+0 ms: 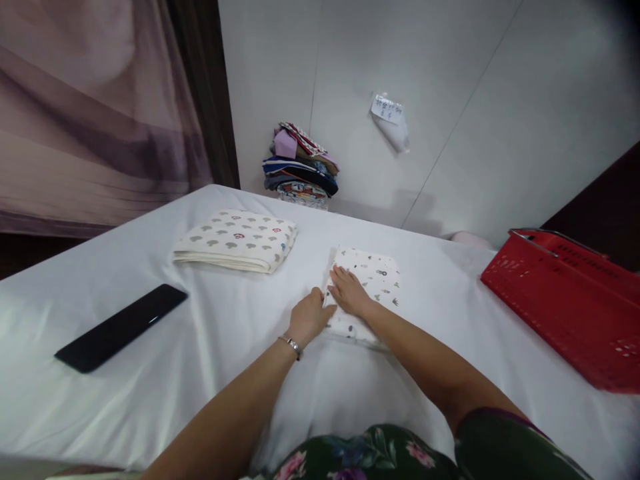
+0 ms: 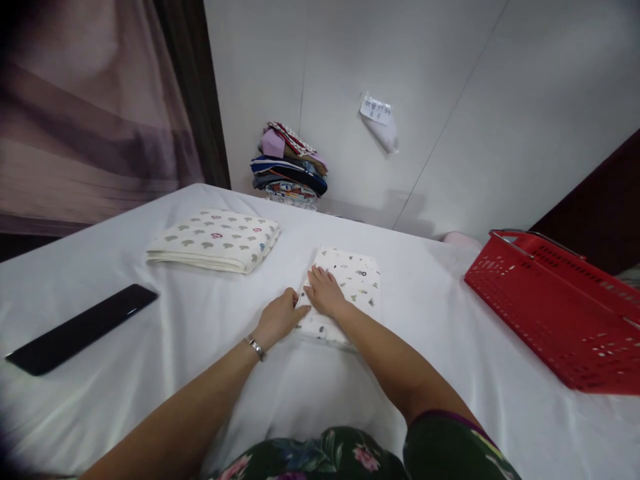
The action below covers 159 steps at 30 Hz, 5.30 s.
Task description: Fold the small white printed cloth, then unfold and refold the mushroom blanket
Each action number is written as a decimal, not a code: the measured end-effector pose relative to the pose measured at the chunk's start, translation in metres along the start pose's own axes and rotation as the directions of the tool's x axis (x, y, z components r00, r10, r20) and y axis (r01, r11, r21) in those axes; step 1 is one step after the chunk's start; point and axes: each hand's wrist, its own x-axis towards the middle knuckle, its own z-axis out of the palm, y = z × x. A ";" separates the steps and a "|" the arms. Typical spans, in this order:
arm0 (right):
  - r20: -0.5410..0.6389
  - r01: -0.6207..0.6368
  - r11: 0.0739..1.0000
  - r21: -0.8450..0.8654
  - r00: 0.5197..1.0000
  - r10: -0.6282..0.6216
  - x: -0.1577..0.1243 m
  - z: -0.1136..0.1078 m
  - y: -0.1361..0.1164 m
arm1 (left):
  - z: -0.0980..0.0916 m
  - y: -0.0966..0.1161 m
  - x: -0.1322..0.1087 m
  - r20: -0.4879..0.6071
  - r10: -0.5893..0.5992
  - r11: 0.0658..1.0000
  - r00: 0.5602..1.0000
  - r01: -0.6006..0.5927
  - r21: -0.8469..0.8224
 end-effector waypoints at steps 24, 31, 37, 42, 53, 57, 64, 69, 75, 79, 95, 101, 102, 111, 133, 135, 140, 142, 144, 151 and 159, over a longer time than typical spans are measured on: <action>-0.043 -0.200 0.978 0.065 0.978 0.203 -0.167 -0.027 0.027 | -0.001 -0.004 0.006 0.054 -0.035 0.991 0.998 0.042 -0.123; -0.086 -0.401 0.632 0.663 0.798 0.597 -0.197 -0.005 0.050 | -0.010 0.003 0.003 0.151 -0.114 0.937 0.982 0.157 -0.311; -0.040 -0.345 0.516 0.784 0.802 0.596 -0.181 -0.005 0.059 | -0.009 0.002 0.005 0.147 -0.151 0.883 0.978 0.200 -0.425; -0.066 -0.313 0.476 0.822 0.778 0.625 -0.185 -0.023 0.092 | -0.004 0.010 -0.005 0.375 -0.092 0.653 0.922 0.340 -0.676; -0.396 -0.408 0.895 0.178 0.803 0.445 -0.200 -0.038 0.113 | 0.023 0.032 -0.036 0.598 0.190 0.693 0.779 0.326 -0.643; -0.368 -0.143 0.988 0.064 0.916 0.157 -0.181 -0.036 0.054 | 0.020 0.028 -0.030 0.568 0.158 0.706 0.808 0.309 -0.637; -0.103 0.137 0.986 -0.096 0.984 -0.147 -0.173 0.004 -0.006 | 0.015 0.013 -0.010 0.403 0.065 0.717 0.913 0.238 -0.655; -0.131 0.155 0.977 -0.149 0.976 -0.174 -0.177 0.014 -0.002 | 0.004 0.004 0.022 0.275 0.012 0.736 0.961 0.178 -0.653; -0.203 0.177 0.970 -0.165 0.957 -0.209 -0.176 0.020 -0.002 | -0.001 0.010 0.083 0.097 -0.055 0.852 0.994 0.098 -0.514; -0.250 0.190 0.971 -0.143 0.943 -0.221 -0.178 0.024 -0.001 | 0.008 0.019 0.112 0.031 -0.071 0.902 0.997 0.077 -0.425; -0.259 0.236 0.971 -0.045 0.936 -0.239 -0.179 0.021 0.001 | 0.013 0.025 0.153 -0.016 -0.085 0.959 0.996 0.077 -0.272; -0.280 0.244 0.969 -0.034 0.929 -0.244 -0.179 0.022 0.002 | 0.011 0.024 0.156 0.084 -0.161 0.913 0.983 0.180 -0.365; -0.280 0.246 0.969 -0.036 0.928 -0.246 -0.179 0.022 0.002 | 0.009 0.025 0.155 0.107 -0.173 0.904 0.979 0.201 -0.377; -0.252 0.242 0.968 -0.059 0.935 -0.250 -0.179 0.022 0.001 | -0.005 0.037 0.137 0.069 -0.143 0.903 0.987 0.158 -0.400; -0.217 0.239 0.967 -0.090 0.943 -0.253 -0.178 0.019 0.000 | 0.009 0.037 0.153 -0.011 -0.123 0.968 0.992 0.117 -0.221; -0.223 0.234 0.968 -0.090 0.942 -0.249 -0.178 0.019 0.000 | 0.011 0.038 0.151 -0.023 -0.125 0.965 0.992 0.117 -0.233; -0.243 0.230 0.970 -0.079 0.939 -0.243 -0.178 0.021 0.000 | 0.010 0.039 0.144 -0.062 -0.158 0.943 0.985 0.132 -0.304; -0.245 0.229 0.971 -0.074 0.939 -0.240 -0.179 0.022 0.000 | 0.008 0.037 0.138 -0.058 -0.184 0.924 0.981 0.153 -0.350; -0.247 0.228 0.972 -0.063 0.940 -0.236 -0.179 0.021 0.001 | 0.006 0.034 0.130 -0.031 -0.202 0.900 0.979 0.173 -0.400; -0.300 0.209 0.977 0.042 0.935 -0.188 -0.179 0.014 0.002 | 0.007 0.029 0.086 0.143 -0.169 0.823 0.975 0.219 -0.524; -0.323 0.094 0.988 0.120 0.945 -0.051 -0.167 -0.009 -0.006 | 0.020 0.030 0.062 0.231 -0.120 0.836 0.966 0.224 -0.502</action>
